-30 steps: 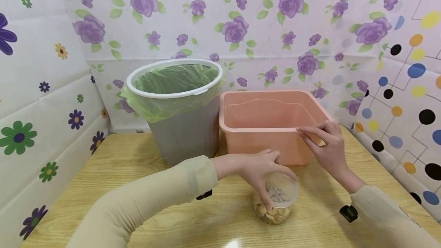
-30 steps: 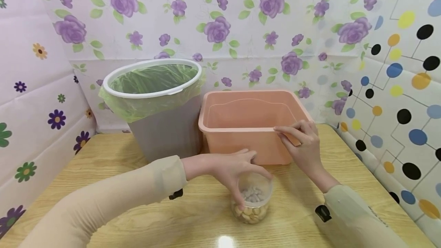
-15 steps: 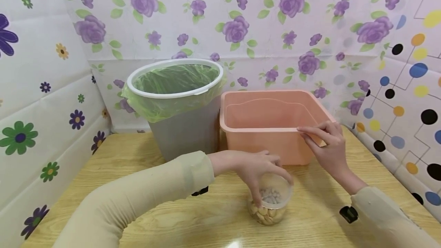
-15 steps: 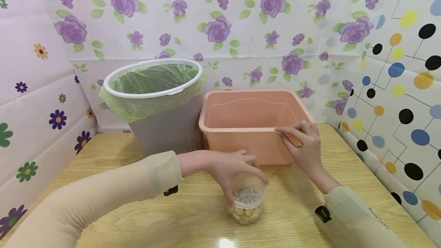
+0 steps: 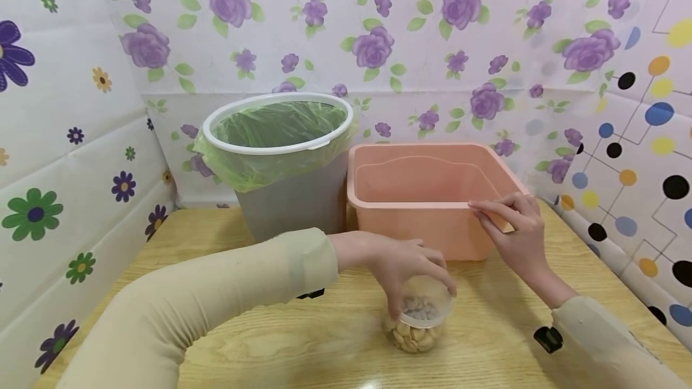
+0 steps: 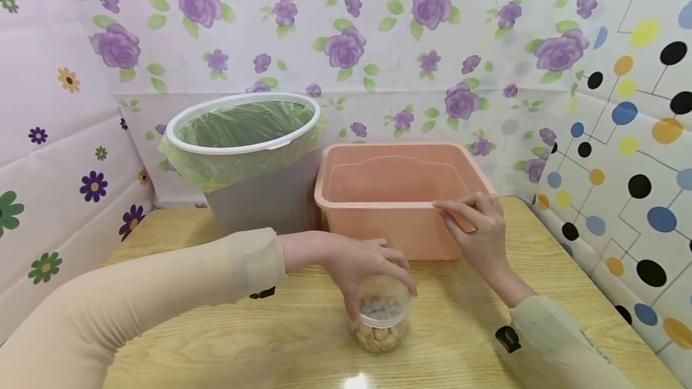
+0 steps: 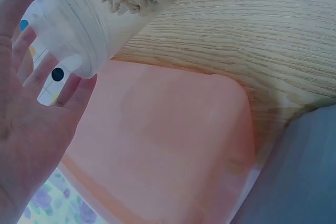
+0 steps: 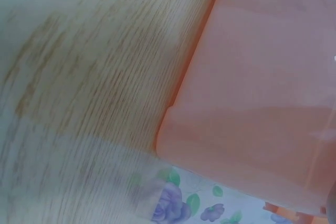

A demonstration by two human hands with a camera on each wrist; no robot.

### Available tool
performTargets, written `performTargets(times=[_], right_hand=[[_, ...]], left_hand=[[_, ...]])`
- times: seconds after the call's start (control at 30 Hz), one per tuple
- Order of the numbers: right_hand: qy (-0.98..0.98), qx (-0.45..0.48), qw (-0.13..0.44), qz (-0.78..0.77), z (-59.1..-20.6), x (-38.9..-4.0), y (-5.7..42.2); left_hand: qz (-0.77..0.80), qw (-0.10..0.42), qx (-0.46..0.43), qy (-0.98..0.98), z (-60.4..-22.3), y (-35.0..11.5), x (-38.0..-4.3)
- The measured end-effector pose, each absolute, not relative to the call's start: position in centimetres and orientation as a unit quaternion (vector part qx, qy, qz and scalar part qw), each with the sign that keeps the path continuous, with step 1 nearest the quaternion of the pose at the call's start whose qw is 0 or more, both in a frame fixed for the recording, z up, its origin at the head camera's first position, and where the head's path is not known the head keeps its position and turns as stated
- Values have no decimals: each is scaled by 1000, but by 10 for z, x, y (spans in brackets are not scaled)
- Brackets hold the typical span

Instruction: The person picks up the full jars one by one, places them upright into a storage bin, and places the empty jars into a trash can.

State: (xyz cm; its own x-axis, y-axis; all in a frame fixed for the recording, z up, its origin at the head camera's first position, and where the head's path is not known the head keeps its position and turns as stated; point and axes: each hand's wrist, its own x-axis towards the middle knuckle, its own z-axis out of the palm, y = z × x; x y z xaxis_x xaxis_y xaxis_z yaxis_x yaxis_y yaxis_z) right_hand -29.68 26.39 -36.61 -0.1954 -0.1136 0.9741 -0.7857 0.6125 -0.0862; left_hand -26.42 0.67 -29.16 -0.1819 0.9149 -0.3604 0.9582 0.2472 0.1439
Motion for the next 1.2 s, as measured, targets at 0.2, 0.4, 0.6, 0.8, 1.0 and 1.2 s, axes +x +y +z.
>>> performTargets(times=[0.2, 0.4, 0.6, 0.8, 1.0, 1.2], right_hand=[[-708, 315, 553, 306, -365, -294, 262], [-709, 313, 550, 309, -366, -293, 262], [-710, 314, 547, 315, -367, -294, 263], [-710, 314, 547, 312, -368, -296, 265], [-715, 310, 544, 310, -369, -296, 266], [-711, 312, 545, 317, -366, -296, 263]], left_hand=[[-63, 193, 613, 763, -286, 3, -265], [-81, 182, 607, 769, -264, -1, -268], [-89, 182, 615, 762, -233, -3, -270], [-63, 194, 606, 769, -199, -8, -268], [-55, 212, 585, 781, -157, -9, -266], [-60, 226, 554, 799, -129, -13, -269]])
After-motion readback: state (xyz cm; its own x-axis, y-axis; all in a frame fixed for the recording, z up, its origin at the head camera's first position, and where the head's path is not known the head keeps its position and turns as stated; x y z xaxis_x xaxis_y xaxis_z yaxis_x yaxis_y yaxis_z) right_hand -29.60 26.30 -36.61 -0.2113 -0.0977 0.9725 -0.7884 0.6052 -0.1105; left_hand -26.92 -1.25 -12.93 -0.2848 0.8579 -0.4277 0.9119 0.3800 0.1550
